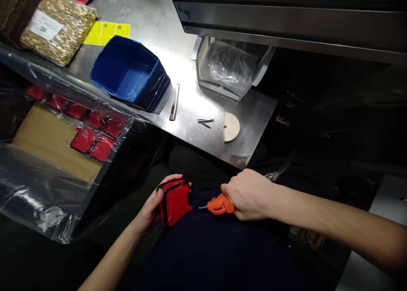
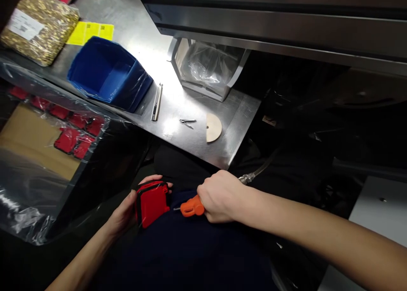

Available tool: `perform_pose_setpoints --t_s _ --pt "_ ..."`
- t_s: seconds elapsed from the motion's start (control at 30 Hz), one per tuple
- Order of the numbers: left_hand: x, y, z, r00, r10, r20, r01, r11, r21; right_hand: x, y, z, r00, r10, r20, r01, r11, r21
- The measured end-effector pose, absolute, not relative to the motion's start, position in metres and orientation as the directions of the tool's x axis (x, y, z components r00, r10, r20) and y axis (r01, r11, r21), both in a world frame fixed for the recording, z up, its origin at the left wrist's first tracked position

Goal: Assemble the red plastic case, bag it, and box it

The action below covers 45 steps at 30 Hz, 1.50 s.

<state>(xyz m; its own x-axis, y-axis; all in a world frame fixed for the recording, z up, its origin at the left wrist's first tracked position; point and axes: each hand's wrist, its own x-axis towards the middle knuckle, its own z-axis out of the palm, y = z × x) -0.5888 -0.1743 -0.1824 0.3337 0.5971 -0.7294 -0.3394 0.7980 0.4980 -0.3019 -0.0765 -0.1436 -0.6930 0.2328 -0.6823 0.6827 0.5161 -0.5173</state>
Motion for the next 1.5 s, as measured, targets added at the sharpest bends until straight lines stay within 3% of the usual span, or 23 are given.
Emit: perform_pose_setpoints --t_s 0.1,0.17,0.27,0.33,0.4,0.47,0.53,0.6,0.63,0.7,0.77,0.83,0.9,1.0,1.07,1.13,1.23,1.3,1.4,1.5 --pt "-0.599 -0.175 -0.176 0.371 0.588 -0.719 -0.195 0.806 0.558 -0.300 -0.075 -0.136 -0.679 0.215 -0.702 0.688 0.520 -0.507" --pt "-0.601 -0.169 -0.169 0.394 0.581 -0.712 -0.005 0.776 0.630 -0.294 -0.069 -0.125 -0.683 0.194 -0.704 0.683 0.510 -0.522" --pt "-0.596 -0.154 -0.155 0.438 0.580 -0.687 0.396 0.561 0.727 -0.283 -0.051 -0.101 -0.698 0.205 -0.686 0.695 0.427 -0.579" --pt "-0.589 -0.144 -0.146 0.505 0.562 -0.656 0.519 0.410 0.750 -0.277 -0.035 -0.090 -0.700 0.225 -0.677 0.705 0.363 -0.609" --pt "-0.583 -0.137 -0.139 0.589 0.528 -0.612 0.429 0.437 0.791 -0.272 -0.022 -0.088 -0.686 0.246 -0.685 0.722 0.342 -0.601" --pt "-0.579 -0.134 -0.136 0.628 0.549 -0.552 0.152 0.609 0.779 -0.267 -0.016 -0.096 -0.664 0.278 -0.694 0.742 0.353 -0.569" --pt "-0.575 -0.134 -0.138 0.534 0.651 -0.540 -0.179 0.711 0.680 -0.263 -0.018 -0.109 -0.656 0.302 -0.692 0.751 0.353 -0.558" --pt "-0.572 -0.134 -0.145 0.309 0.745 -0.591 -0.259 0.664 0.701 -0.260 -0.028 -0.122 -0.661 0.308 -0.684 0.749 0.333 -0.574" --pt "-0.570 -0.134 -0.150 0.185 0.774 -0.606 -0.192 0.633 0.750 -0.258 -0.035 -0.127 -0.663 0.306 -0.683 0.747 0.321 -0.582" --pt "-0.565 -0.133 -0.161 0.051 0.814 -0.579 0.117 0.571 0.813 -0.256 -0.049 -0.134 -0.651 0.311 -0.692 0.758 0.321 -0.568" --pt "-0.560 -0.130 -0.171 0.166 0.832 -0.530 0.467 0.407 0.785 -0.257 -0.057 -0.137 -0.627 0.339 -0.701 0.776 0.353 -0.523" --pt "-0.553 -0.124 -0.178 0.404 0.759 -0.511 0.675 0.130 0.726 -0.261 -0.059 -0.138 -0.596 0.384 -0.705 0.796 0.398 -0.456" --pt "-0.545 -0.117 -0.181 0.574 0.637 -0.514 0.717 -0.089 0.691 -0.270 -0.056 -0.137 -0.574 0.405 -0.711 0.808 0.422 -0.412" --pt "-0.536 -0.103 -0.178 0.685 0.538 -0.491 0.685 -0.247 0.685 -0.286 -0.052 -0.137 -0.589 0.395 -0.705 0.795 0.441 -0.417" --pt "-0.538 -0.097 -0.176 0.685 0.524 -0.506 0.686 -0.228 0.691 -0.286 -0.051 -0.137 -0.595 0.394 -0.701 0.791 0.443 -0.422" --pt "-0.546 -0.095 -0.175 0.592 0.578 -0.561 0.713 -0.050 0.700 -0.271 -0.052 -0.138 -0.574 0.415 -0.706 0.807 0.433 -0.401" --pt "-0.560 -0.100 -0.179 0.414 0.654 -0.633 0.551 0.374 0.746 -0.223 -0.054 -0.147 -0.583 0.527 -0.618 0.807 0.460 -0.369" --pt "-0.561 -0.107 -0.182 0.373 0.642 -0.670 0.182 0.658 0.731 -0.185 -0.053 -0.160 -0.572 0.644 -0.509 0.816 0.512 -0.269" --pt "-0.545 -0.116 -0.186 0.412 0.580 -0.703 -0.376 0.811 0.448 -0.138 -0.046 -0.193 -0.433 0.776 -0.459 0.868 0.496 0.021" --pt "-0.517 -0.118 -0.187 0.492 0.530 -0.691 -0.538 0.809 0.237 -0.115 -0.027 -0.236 -0.331 0.816 -0.474 0.881 0.447 0.156"
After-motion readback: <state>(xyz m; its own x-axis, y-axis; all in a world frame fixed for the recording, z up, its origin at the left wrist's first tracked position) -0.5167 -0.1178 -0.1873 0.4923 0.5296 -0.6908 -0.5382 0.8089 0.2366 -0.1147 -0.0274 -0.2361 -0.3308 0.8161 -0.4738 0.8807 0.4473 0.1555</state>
